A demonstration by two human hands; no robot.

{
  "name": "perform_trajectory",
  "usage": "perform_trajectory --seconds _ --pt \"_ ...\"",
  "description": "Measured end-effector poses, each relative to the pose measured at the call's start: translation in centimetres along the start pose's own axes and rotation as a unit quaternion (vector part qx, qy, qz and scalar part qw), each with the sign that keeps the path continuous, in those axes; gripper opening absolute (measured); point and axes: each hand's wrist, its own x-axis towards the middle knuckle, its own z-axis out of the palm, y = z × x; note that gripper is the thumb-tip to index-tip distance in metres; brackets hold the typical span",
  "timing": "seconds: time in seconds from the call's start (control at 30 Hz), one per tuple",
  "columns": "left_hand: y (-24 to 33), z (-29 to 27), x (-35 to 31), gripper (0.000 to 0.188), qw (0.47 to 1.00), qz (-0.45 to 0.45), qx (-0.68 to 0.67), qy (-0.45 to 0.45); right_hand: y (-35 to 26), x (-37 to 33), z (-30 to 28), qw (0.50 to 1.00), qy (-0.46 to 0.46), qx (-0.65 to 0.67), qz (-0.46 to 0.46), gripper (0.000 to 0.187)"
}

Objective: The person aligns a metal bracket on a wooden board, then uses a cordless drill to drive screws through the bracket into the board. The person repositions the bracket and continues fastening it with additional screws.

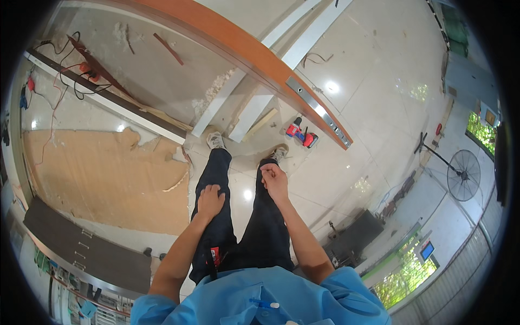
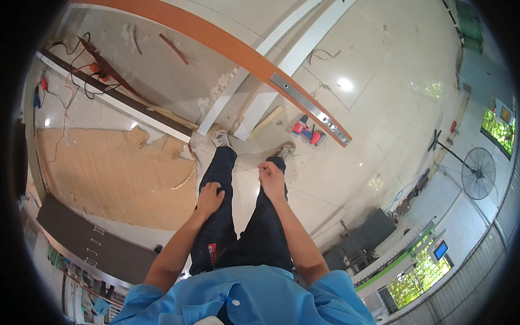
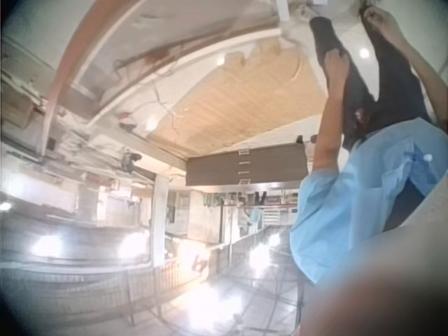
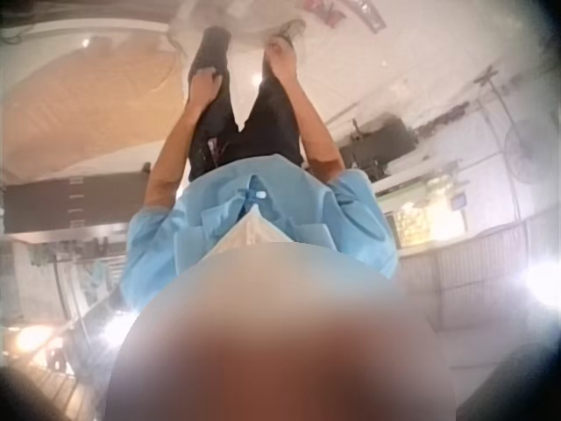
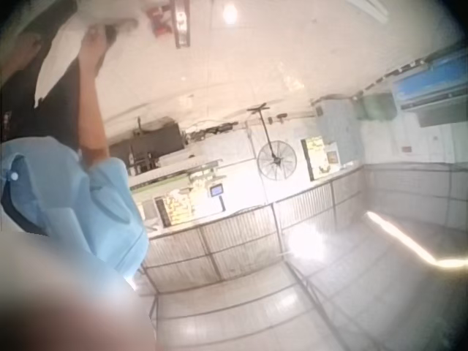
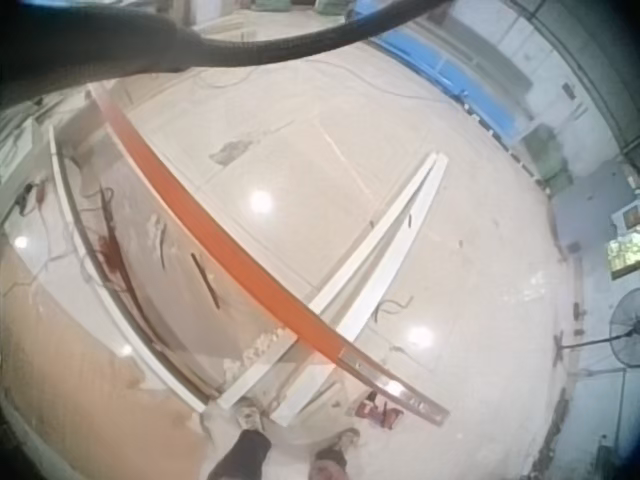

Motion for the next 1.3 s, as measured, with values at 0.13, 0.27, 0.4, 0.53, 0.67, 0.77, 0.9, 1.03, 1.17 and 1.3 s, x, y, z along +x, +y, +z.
perform_trajectory --seconds 0.13,0.27,0.4,0.53,0.67,0.77,0.9,1.03,1.17,1.3 --pt "3.4 0.9 -4.3 0.083 0.982 -0.141 0.121 0.027 1.9 0.6 2.1 0.997 0.009 0.063 -0.047 0.03" --pt "5.4 1.8 -4.2 0.086 0.98 -0.163 0.11 0.032 4.0 1.6 1.8 0.999 -0.01 0.019 -0.036 0.03" --pt "4.7 3.3 -2.7 0.081 0.978 -0.172 0.106 0.056 7.5 8.0 1.9 0.988 0.009 -0.125 -0.094 0.021" --pt "3.7 5.4 -1.6 0.066 0.97 -0.191 0.132 0.073 11.4 17.3 1.7 0.951 0.135 -0.25 -0.119 0.021" --pt "2.7 7.5 -1.5 0.064 0.963 -0.19 0.167 0.096 13.3 25.0 1.1 0.964 0.143 -0.22 -0.042 0.018" --pt "2.5 9.4 -1.6 0.065 0.958 -0.172 0.203 0.104 14.2 27.9 0.9 0.95 0.171 -0.259 0.024 0.018" --pt "2.8 10.8 -1.0 0.067 0.947 -0.219 0.225 0.062 14.1 27.7 2.0 0.959 0.164 -0.232 -0.01 0.022" --pt "3.0 11.3 -0.5 0.068 0.94 -0.215 0.255 0.076 13.7 26.0 1.6 0.968 0.125 -0.214 -0.05 0.025" --pt "2.9 11.7 -0.5 0.068 0.937 -0.224 0.26 0.063 14.7 25.9 0.8 0.965 0.127 -0.226 -0.038 0.026" --pt "2.7 12.1 -0.7 0.065 0.936 -0.223 0.263 0.074 15.7 28.0 0.7 0.952 0.209 -0.222 -0.038 0.025"
